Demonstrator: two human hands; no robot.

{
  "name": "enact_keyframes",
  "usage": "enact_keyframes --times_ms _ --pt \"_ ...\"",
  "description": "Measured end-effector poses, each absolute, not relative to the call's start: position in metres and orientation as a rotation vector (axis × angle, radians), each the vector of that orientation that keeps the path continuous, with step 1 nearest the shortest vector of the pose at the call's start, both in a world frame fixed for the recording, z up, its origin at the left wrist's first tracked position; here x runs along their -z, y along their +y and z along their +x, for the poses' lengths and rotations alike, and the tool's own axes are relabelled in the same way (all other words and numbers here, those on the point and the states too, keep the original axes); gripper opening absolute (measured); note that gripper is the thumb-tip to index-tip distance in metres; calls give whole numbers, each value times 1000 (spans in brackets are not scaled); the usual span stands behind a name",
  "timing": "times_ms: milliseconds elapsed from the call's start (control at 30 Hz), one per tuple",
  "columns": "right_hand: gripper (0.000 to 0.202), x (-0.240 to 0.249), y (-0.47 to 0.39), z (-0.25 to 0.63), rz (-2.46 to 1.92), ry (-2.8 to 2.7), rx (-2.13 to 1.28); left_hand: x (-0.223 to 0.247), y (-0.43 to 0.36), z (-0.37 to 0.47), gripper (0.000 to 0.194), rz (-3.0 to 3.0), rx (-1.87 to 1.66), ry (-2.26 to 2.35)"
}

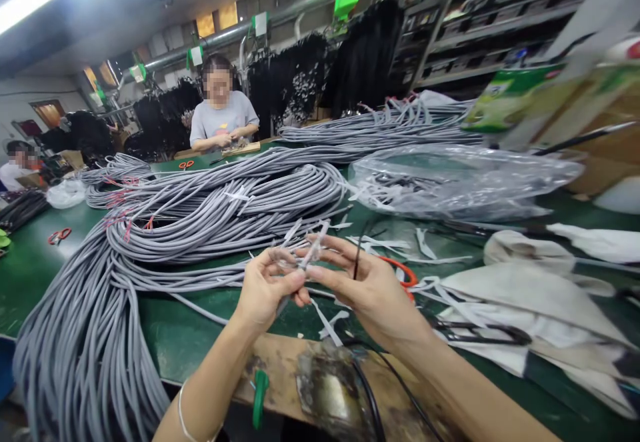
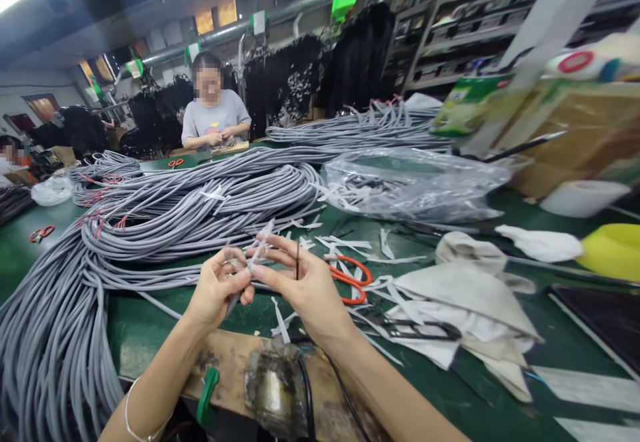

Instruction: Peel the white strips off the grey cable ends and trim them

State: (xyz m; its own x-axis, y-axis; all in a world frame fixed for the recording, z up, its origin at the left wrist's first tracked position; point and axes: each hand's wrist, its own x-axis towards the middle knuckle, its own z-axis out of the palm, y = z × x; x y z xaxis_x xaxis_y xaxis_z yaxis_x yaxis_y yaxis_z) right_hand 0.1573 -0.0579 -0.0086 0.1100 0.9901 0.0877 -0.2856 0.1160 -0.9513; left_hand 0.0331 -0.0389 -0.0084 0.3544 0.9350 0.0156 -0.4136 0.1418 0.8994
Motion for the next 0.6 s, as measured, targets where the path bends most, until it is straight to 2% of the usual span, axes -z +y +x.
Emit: enact_keyframes --times_ms 233,400,600 --pt "44 11 -60 157 -1035 -932 -885 8 -41 39 62 877 -1071 691" --pt "45 12 -61 156 -917 -997 -942 8 -39 38 47 807 -1109 727" --pt "47 13 -63 157 -935 -886 -1013 9 -40 38 55 939 -1190 850"
